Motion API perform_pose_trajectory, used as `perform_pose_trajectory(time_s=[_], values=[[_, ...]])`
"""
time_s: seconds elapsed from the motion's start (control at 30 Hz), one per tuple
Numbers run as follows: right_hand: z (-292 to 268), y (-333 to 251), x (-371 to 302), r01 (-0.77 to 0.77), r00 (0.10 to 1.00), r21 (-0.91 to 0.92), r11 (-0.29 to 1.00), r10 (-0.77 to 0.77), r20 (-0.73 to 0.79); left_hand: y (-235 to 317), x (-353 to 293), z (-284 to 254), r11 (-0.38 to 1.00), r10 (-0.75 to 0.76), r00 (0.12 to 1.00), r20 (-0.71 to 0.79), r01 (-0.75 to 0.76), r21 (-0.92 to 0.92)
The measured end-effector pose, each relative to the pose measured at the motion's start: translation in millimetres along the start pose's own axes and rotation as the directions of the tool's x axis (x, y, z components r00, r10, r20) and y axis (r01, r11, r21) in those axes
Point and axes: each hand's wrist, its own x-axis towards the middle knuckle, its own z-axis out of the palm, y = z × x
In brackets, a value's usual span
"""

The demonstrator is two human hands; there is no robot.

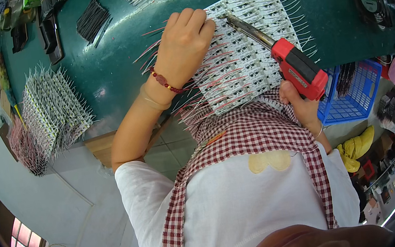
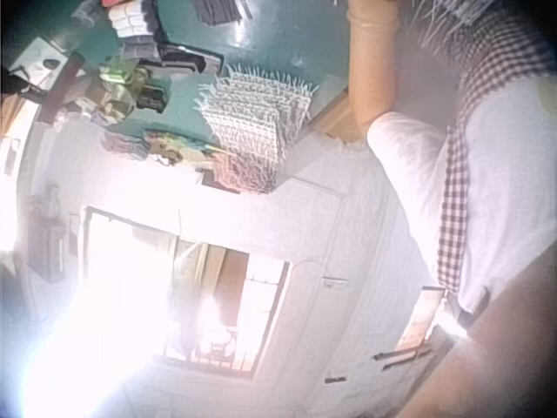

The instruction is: The person solders wires onto circuit boards using a soldering tool, holding each wire in place by hand and applying the heated tip to the contact points on the board.

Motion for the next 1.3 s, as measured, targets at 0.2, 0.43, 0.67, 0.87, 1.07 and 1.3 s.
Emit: perform_pose_trajectory(time_s=[0.2, 0.43, 0.67, 0.87, 1.07, 1.3], values=[[-4, -3, -6, -0.056, 0.998, 0.084, 0.995, 0.057, -0.01, 8, 2, -11, 0.996, -0.043, 0.994, -0.097, 0.034, -0.086], [-4, 1, -7, -0.027, 0.999, 0.236, 0.971, 0.022, 0.023, 16, -11, -1, 0.963, -0.178, 0.98, -0.084, 0.156, -0.22], [0, 2, -7, -0.072, 0.997, 0.201, 0.977, 0.065, 0.039, 12, -16, 13, 0.98, -0.147, 0.986, -0.084, 0.133, -0.15], [-3, 6, -6, -0.097, 0.993, 0.194, 0.976, 0.082, 0.083, 12, -16, 9, 0.99, -0.114, 0.992, -0.058, 0.108, -0.09], [0, 15, -5, -0.019, 0.999, 0.044, 0.999, 0.017, 0.042, 12, -13, 7, 0.99, -0.085, 0.995, -0.056, 0.078, -0.116], [-2, 18, -4, 0.013, 0.995, -0.067, 0.998, -0.006, 0.104, 12, -11, 5, 0.992, -0.077, 0.997, -0.026, 0.074, -0.098]])
